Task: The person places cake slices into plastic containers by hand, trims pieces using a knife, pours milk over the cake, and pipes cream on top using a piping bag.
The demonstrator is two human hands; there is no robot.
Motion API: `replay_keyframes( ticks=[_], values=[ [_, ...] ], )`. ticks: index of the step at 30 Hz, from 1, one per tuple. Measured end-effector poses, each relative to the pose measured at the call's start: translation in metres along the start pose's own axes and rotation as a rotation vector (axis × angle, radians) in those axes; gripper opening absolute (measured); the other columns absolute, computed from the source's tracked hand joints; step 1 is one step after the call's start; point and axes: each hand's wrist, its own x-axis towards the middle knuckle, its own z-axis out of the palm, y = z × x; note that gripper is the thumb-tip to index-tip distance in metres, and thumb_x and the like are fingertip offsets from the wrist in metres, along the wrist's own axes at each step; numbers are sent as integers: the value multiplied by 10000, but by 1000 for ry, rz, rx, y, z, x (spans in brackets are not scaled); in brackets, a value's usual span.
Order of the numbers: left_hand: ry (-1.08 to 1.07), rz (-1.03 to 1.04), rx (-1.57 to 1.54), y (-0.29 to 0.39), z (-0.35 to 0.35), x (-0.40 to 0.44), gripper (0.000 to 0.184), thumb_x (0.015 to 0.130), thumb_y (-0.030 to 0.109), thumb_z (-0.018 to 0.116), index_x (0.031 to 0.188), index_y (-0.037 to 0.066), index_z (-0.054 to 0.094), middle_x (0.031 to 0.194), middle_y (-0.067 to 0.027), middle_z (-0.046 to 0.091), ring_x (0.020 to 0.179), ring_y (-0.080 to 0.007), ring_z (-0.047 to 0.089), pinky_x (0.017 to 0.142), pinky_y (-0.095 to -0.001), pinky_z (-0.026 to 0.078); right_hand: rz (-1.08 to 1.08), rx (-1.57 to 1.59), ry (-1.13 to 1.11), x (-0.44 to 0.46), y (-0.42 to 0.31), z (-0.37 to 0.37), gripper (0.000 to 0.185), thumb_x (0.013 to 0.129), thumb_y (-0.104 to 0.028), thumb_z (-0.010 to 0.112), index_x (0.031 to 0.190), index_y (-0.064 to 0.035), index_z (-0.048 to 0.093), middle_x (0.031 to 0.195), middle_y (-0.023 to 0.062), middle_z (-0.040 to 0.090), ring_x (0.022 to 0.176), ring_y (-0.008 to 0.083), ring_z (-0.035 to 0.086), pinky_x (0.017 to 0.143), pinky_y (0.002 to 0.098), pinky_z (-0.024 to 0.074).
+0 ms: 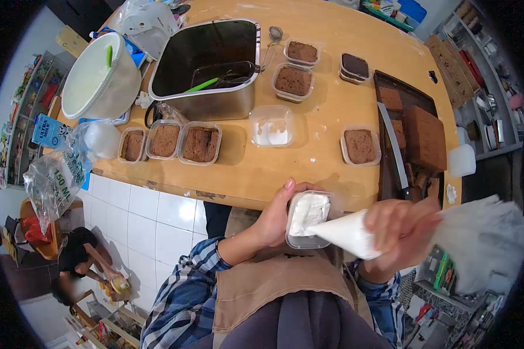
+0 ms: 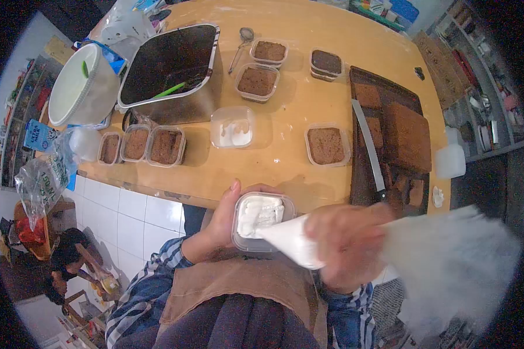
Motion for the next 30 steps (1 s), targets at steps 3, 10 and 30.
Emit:
replay_keyframes(
  ticks=[3, 10, 30],
  values=[
    [39, 23, -14, 4, -1, -1, 555, 948, 456, 250, 1139, -17, 470, 1054, -119, 571, 927, -192, 584, 856, -324, 463, -89, 66, 92, 9, -9, -10, 380, 923, -403, 425, 692, -103, 390, 386, 3, 327, 291, 125, 323, 358, 291, 307],
    [77, 92, 247, -1, -10, 2, 586, 939, 475, 199, 1177, -13, 419, 1133, -147, 521, 1002, -227, 554, 891, -364, 453, -138, -227, 15, 6, -1, -1, 366, 946, -370, 380, 694, -106, 366, 372, -4, 301, 275, 93, 284, 344, 253, 279],
    [73, 112, 362, -3, -11, 1, 529, 946, 451, 232, 1176, 8, 409, 1122, -119, 521, 1024, -198, 534, 895, -342, 436, -96, -571, -114, -7, 14, 1, 403, 867, -396, 540, 709, -61, 383, 454, 0, 331, 364, 101, 292, 385, 259, 253]
  ],
)
